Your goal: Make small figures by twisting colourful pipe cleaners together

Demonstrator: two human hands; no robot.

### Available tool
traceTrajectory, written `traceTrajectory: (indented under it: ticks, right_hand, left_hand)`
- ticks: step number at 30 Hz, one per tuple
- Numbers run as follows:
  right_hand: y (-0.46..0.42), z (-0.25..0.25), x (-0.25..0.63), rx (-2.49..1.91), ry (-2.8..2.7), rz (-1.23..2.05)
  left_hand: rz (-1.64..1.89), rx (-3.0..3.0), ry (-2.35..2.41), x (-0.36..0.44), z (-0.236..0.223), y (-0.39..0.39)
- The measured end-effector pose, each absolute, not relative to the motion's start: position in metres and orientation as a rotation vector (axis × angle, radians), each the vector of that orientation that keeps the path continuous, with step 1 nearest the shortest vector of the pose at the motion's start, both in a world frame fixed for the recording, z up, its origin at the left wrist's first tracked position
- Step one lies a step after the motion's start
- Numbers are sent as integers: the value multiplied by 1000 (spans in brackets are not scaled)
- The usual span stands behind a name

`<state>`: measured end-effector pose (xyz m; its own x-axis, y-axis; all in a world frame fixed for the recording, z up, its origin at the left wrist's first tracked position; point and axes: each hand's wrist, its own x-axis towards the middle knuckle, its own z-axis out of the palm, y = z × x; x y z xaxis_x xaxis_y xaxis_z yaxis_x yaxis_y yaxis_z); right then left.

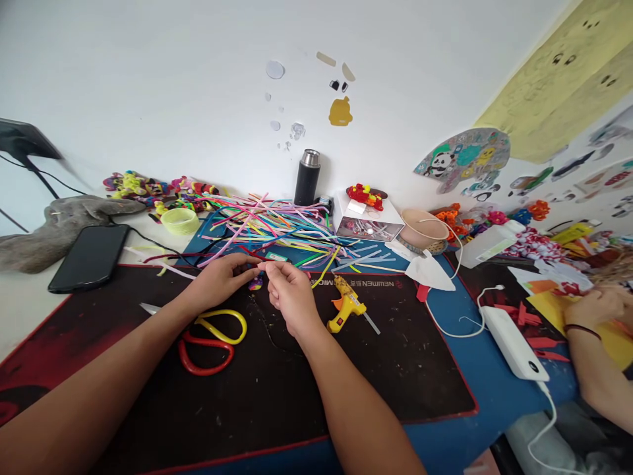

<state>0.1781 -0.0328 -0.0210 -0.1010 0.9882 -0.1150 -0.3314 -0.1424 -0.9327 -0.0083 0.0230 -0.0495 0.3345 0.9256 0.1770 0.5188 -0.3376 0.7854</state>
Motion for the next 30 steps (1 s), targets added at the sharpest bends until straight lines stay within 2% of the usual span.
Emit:
traceTrajectory:
  ticks: [12, 30]
  right_hand:
    - [-32, -21, 179, -999, -915, 1495]
    - [-32, -19, 178, -1013, -925, 1481]
  left_hand:
    - [675, 2381, 1125, -18, -59, 25]
    - [714, 2429, 1113, -17, -64, 24]
